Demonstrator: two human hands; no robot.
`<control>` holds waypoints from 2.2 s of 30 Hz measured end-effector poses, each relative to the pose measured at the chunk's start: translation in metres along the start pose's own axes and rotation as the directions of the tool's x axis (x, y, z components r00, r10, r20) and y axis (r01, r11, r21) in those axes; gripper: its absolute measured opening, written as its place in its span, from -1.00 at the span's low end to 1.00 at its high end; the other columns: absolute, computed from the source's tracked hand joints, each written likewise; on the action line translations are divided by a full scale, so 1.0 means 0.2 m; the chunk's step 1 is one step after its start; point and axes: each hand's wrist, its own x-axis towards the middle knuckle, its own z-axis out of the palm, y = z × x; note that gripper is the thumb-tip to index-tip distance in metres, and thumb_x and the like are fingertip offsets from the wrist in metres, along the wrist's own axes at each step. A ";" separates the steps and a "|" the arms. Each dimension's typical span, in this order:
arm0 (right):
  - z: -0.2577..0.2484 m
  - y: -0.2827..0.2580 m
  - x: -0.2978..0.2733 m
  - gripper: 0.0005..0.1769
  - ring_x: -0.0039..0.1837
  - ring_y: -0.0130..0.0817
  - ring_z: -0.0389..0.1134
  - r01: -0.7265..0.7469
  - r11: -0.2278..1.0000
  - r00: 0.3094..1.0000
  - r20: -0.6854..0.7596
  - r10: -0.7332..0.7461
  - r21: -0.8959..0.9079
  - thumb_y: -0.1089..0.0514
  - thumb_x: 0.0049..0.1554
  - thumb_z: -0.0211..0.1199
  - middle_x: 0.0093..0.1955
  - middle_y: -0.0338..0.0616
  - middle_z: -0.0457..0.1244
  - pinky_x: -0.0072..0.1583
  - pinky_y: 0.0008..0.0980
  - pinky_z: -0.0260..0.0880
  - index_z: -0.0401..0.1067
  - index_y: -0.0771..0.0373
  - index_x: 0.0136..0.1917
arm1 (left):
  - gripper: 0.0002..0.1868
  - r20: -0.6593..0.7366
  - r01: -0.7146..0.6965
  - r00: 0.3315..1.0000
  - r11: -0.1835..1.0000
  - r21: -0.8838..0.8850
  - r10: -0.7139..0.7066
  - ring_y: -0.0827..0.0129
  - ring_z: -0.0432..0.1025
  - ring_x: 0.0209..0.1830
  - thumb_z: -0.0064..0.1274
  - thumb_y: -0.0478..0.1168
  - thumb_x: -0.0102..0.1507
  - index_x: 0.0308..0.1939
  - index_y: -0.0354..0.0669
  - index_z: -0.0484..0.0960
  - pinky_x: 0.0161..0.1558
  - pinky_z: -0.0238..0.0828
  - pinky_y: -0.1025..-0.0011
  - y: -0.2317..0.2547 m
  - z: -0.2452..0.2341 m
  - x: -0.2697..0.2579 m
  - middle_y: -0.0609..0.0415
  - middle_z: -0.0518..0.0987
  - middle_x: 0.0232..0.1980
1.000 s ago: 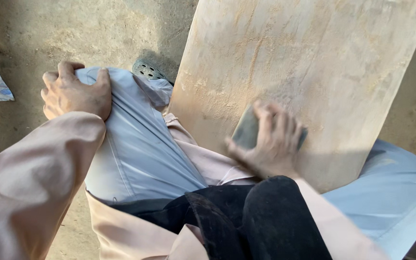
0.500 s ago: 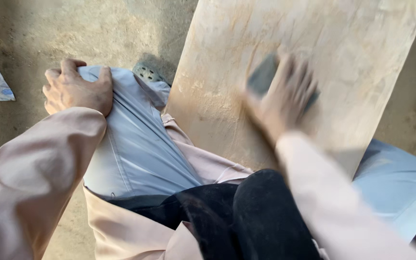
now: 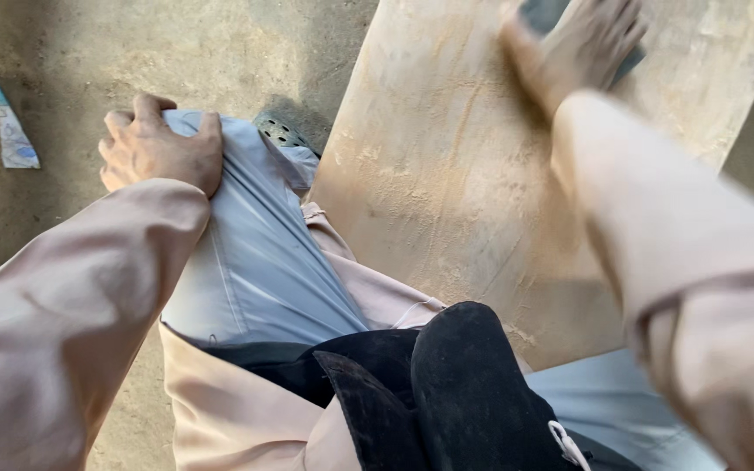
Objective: The person sits cross-legged on the floor and sands a rectangular wooden board using a sanding block. They hold the board steady with one hand while moving the sanding block back and forth across the surface.
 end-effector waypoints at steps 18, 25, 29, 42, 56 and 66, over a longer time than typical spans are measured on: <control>-0.02 0.15 -0.01 0.16 0.43 0.37 0.02 -0.247 0.969 0.952 0.196 0.236 0.030 -0.53 0.00 0.36 0.34 0.46 0.04 0.36 0.32 -0.15 -0.03 0.31 0.45 | -0.44 -0.014 -0.003 1.000 1.000 0.001 0.003 -0.02 0.24 0.29 0.16 0.25 0.16 0.15 0.16 0.52 0.20 0.18 0.03 -0.01 0.00 0.01 -0.04 0.37 0.23; -0.78 -0.15 -1.02 0.18 0.39 0.11 0.04 -0.312 0.950 0.798 0.539 0.269 -0.013 -0.61 -0.05 0.34 0.30 0.15 0.06 0.35 0.21 -0.04 -0.01 0.17 0.48 | -0.43 0.019 -0.022 1.000 1.000 0.018 0.022 -0.03 0.24 0.31 0.14 0.24 0.23 0.21 0.13 0.51 0.24 0.20 0.04 -0.05 0.00 0.00 -0.08 0.37 0.27; -0.59 -0.03 -0.92 0.14 0.41 0.12 0.03 -0.279 0.960 0.805 0.549 0.225 0.015 -0.56 -0.03 0.32 0.32 0.18 0.05 0.37 0.22 -0.06 0.00 0.19 0.48 | -0.45 -0.007 -0.019 1.000 1.000 0.006 0.020 -0.03 0.22 0.29 0.16 0.23 0.20 0.17 0.14 0.53 0.22 0.15 0.02 -0.04 0.01 0.02 -0.07 0.35 0.27; -0.59 -0.06 -0.68 0.18 0.41 0.18 0.01 -0.432 0.901 0.794 0.486 0.366 0.027 -0.55 -0.09 0.40 0.36 0.24 0.03 0.37 0.21 -0.06 0.04 0.30 0.40 | -0.45 0.005 0.030 1.000 1.000 0.001 -0.030 0.00 0.22 0.31 0.17 0.24 0.18 0.17 0.20 0.52 0.24 0.16 0.05 -0.03 -0.02 -0.01 -0.04 0.35 0.28; 0.05 0.24 0.00 0.23 0.39 0.37 0.07 -0.355 0.933 0.917 0.215 0.335 0.061 -0.52 -0.02 0.45 0.34 0.47 0.03 0.35 0.37 -0.04 -0.10 0.33 0.44 | -0.42 -0.001 0.028 1.000 1.000 0.014 -0.028 -0.01 0.21 0.32 0.17 0.26 0.18 0.19 0.19 0.51 0.25 0.14 0.05 0.02 -0.03 -0.02 -0.04 0.34 0.28; -0.78 -0.30 -0.83 0.09 0.39 0.12 0.08 -0.324 0.937 0.768 0.614 0.180 0.131 -0.56 -0.10 0.29 0.28 0.15 0.08 0.39 0.22 -0.02 0.09 0.20 0.40 | -0.46 -0.029 -0.044 0.999 0.999 0.027 0.045 -0.01 0.25 0.29 0.15 0.24 0.22 0.16 0.12 0.54 0.22 0.20 0.07 -0.05 0.02 0.02 -0.06 0.36 0.26</control>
